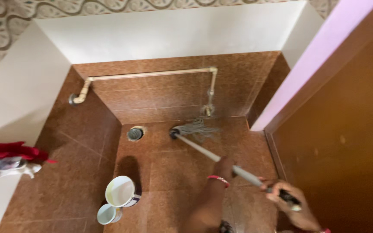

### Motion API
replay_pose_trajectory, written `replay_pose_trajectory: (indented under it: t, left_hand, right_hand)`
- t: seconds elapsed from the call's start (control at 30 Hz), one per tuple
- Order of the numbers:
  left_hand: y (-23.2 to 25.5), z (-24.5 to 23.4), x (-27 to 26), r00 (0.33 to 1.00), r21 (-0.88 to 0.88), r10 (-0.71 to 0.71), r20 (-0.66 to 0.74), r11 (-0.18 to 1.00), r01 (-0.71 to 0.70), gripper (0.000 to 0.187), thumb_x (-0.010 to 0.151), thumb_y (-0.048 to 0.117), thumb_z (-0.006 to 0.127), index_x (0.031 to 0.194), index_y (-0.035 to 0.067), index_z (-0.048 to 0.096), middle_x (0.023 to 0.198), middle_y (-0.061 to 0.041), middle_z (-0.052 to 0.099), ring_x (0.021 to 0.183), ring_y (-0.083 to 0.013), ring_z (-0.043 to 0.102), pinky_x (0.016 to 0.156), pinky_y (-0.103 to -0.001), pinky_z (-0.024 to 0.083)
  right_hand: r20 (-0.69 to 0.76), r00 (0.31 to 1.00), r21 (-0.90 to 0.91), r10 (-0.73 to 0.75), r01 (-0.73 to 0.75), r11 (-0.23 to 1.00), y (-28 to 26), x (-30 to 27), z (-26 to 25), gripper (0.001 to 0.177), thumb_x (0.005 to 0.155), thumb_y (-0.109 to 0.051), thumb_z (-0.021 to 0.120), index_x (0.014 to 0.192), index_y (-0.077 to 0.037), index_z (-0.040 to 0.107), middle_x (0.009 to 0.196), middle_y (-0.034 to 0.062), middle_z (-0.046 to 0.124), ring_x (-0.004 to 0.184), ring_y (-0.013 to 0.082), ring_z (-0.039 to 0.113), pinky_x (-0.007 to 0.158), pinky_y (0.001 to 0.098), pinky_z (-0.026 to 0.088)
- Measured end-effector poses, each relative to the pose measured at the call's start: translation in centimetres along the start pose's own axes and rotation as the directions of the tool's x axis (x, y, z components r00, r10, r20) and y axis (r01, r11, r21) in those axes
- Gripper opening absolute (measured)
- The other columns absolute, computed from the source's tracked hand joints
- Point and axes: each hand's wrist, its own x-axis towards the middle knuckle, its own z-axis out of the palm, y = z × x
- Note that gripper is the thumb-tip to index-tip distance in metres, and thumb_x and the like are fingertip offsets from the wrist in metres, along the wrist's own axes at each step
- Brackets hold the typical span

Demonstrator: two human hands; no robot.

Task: The person cleans the tiled floor using a mop, moving the mop head across the floor surface and around obstacles like a door and buckets.

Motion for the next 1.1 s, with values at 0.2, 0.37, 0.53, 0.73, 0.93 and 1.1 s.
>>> replay_pose_trajectory:
  t: [0.2, 0.37, 0.53, 0.73, 0.93, 1.1]
  left_hand:
    - [-12.5, -2.9, -5.4, 0.965, 0.007, -0.054, -0.257, 0.998, 0.058, 0.012, 0.07, 0.007, 0.077, 0.082, 0.009, 0.073, 0.093, -0.016, 0.067, 0.091, -0.0347, 0.064, 0.079, -0.043, 0.053]
    - [-12.8, -0.9, -8.3, 0.893, 0.014, -0.006, -0.451, 1.0, 0.013, 0.008, 0.072, 0.008, 0.079, 0.078, 0.007, 0.074, 0.089, -0.017, 0.066, 0.089, -0.0372, 0.062, 0.076, -0.046, 0.051]
    - [-4.2, 3.7, -5.8, 0.832, -0.541, -0.261, -0.489, 0.839, -0.055, 0.004, 0.082, 0.003, 0.063, 0.08, 0.005, 0.061, 0.094, -0.012, 0.06, 0.079, -0.0274, 0.067, 0.063, -0.038, 0.058]
    - [8.1, 9.8, 0.1, 0.925, -0.986, -0.352, 0.141, -0.133, 0.099, 0.012, 0.083, 0.006, 0.064, 0.089, 0.015, 0.067, 0.081, -0.009, 0.063, 0.071, -0.0302, 0.068, 0.06, -0.044, 0.054]
    - [17.9, 20.7, 5.7, 0.997, -0.93, 0.045, -0.066, 0.359, -0.078, 0.017, 0.076, 0.017, 0.077, 0.081, 0.004, 0.067, 0.082, -0.011, 0.065, 0.077, -0.0304, 0.066, 0.072, -0.046, 0.057]
    - [23.8, 20.7, 6.2, 0.923, -0.278, 0.373, 0.097, 0.9, -0.335, 0.02, 0.077, 0.023, 0.08, 0.086, 0.006, 0.074, 0.091, -0.018, 0.074, 0.088, -0.0296, 0.072, 0.078, -0.043, 0.057]
  right_hand:
    - [0.383, 0.906, 0.056, -0.182, 0.174, 0.983, 0.9, 4.5, 9.8, 0.025, 0.094, -0.009, 0.078, 0.085, -0.006, 0.055, 0.104, 0.0093, 0.071, 0.13, 0.0354, 0.061, 0.123, 0.0512, 0.033]
    - [0.438, 0.896, -0.042, 0.069, -0.056, 0.998, -3.6, 2.6, 8.4, 0.022, 0.09, -0.008, 0.075, 0.081, -0.008, 0.054, 0.111, 0.0067, 0.07, 0.146, 0.0292, 0.049, 0.119, 0.0458, 0.041]
    - [0.429, 0.903, -0.167, 0.032, 0.045, 0.985, -7.7, 0.4, 1.4, 0.025, 0.092, -0.006, 0.075, 0.082, -0.007, 0.051, 0.109, 0.0071, 0.069, 0.145, 0.0309, 0.054, 0.107, 0.0421, 0.048]
    - [0.251, 0.968, -0.296, 0.017, 0.059, 0.953, -10.2, -3.9, -7.5, 0.029, 0.087, -0.007, 0.078, 0.076, -0.005, 0.051, 0.105, 0.0068, 0.074, 0.137, 0.0232, 0.059, 0.103, 0.0376, 0.05]
    - [0.004, 0.99, -0.393, -0.143, 0.133, 0.91, -12.6, -10.3, -15.8, 0.036, 0.092, -0.011, 0.081, 0.076, -0.002, 0.051, 0.09, 0.0085, 0.066, 0.093, 0.0175, 0.059, 0.106, 0.0367, 0.047]
    - [-0.372, 0.925, -0.452, -0.081, -0.105, 0.886, -12.3, -12.1, -19.0, 0.014, 0.091, -0.011, 0.074, 0.08, -0.002, 0.074, 0.1, 0.0073, 0.081, 0.097, 0.0199, 0.074, 0.087, 0.0398, 0.056]
